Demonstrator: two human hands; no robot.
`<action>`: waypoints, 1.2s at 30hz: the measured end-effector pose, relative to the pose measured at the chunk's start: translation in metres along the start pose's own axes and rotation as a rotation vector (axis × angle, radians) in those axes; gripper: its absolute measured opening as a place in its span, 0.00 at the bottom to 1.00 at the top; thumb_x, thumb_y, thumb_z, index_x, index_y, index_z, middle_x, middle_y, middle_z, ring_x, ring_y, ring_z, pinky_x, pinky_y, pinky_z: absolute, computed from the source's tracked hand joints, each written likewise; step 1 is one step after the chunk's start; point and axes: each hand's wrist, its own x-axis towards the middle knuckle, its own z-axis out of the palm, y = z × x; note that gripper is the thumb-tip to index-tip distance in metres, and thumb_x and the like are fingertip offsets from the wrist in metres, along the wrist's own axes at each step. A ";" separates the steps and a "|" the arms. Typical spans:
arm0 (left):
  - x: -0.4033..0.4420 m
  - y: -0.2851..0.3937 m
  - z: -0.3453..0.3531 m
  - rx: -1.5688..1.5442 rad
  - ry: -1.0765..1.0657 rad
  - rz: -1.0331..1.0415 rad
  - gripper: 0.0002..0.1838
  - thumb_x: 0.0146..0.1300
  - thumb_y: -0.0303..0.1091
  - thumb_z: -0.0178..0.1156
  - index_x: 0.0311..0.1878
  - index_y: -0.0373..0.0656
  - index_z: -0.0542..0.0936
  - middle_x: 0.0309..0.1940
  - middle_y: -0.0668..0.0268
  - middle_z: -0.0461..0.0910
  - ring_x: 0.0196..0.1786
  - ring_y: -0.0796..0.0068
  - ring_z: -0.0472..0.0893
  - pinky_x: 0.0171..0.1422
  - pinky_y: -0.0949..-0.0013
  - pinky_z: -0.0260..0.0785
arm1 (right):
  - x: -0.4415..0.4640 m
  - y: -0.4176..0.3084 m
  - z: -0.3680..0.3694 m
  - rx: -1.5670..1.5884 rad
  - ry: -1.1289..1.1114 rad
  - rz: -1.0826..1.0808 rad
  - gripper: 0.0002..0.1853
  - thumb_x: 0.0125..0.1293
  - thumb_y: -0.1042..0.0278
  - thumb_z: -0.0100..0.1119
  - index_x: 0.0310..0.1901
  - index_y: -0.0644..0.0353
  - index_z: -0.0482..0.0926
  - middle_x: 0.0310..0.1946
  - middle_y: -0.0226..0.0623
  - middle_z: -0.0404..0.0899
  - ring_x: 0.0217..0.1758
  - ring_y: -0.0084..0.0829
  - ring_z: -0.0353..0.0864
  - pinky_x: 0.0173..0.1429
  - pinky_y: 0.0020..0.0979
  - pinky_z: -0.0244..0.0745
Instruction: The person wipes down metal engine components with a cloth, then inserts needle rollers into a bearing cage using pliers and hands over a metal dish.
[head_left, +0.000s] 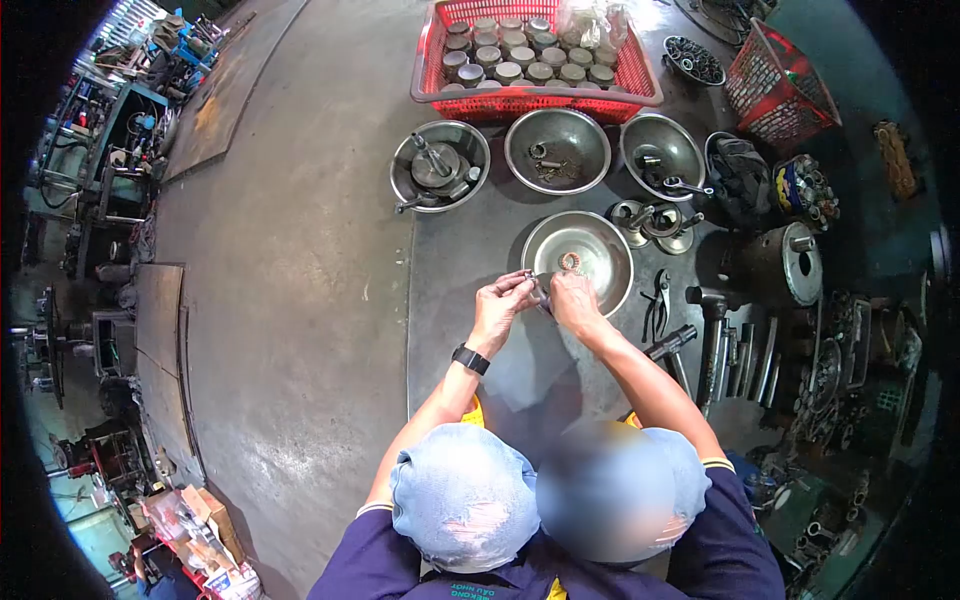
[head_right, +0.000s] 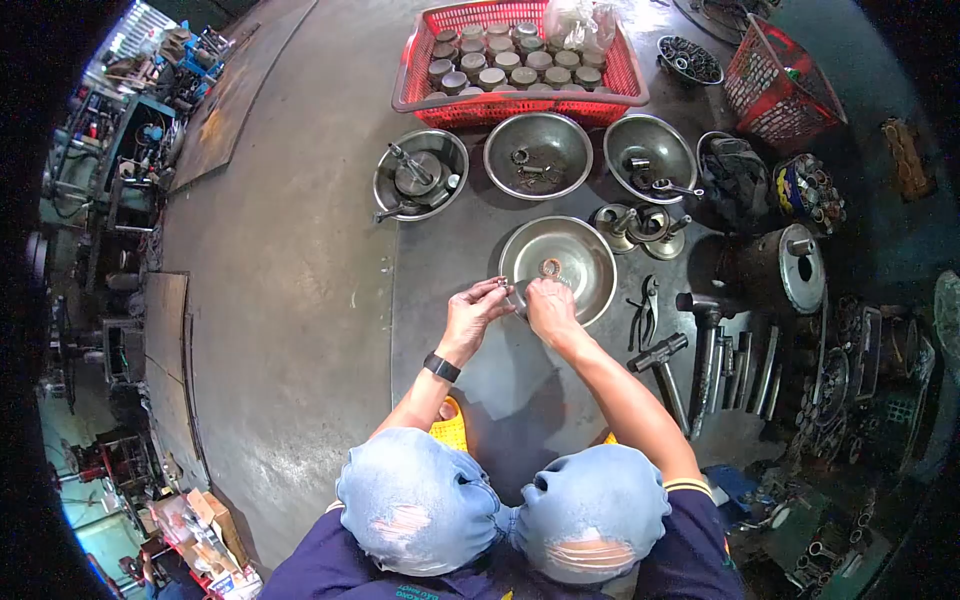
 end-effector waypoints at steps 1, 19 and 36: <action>0.001 -0.001 -0.001 0.002 -0.005 0.003 0.15 0.60 0.25 0.60 0.49 0.28 0.75 0.52 0.59 0.73 0.49 0.70 0.79 0.49 0.66 0.79 | 0.001 -0.002 -0.004 -0.050 -0.042 -0.001 0.08 0.52 0.75 0.52 0.30 0.68 0.80 0.30 0.56 0.79 0.35 0.49 0.82 0.41 0.43 0.77; 0.008 -0.013 0.002 0.244 -0.082 0.136 0.12 0.58 0.23 0.60 0.45 0.31 0.80 0.56 0.60 0.70 0.51 0.71 0.76 0.53 0.70 0.76 | 0.005 0.010 -0.040 1.050 -0.064 0.133 0.11 0.52 0.74 0.65 0.36 0.70 0.81 0.29 0.39 0.82 0.32 0.23 0.80 0.38 0.25 0.76; -0.001 0.006 -0.012 0.048 -0.010 0.083 0.13 0.58 0.24 0.61 0.46 0.29 0.78 0.56 0.61 0.71 0.48 0.72 0.78 0.49 0.70 0.78 | 0.014 -0.009 -0.011 0.037 -0.006 -0.007 0.07 0.51 0.75 0.52 0.25 0.67 0.80 0.27 0.56 0.79 0.33 0.49 0.82 0.38 0.43 0.78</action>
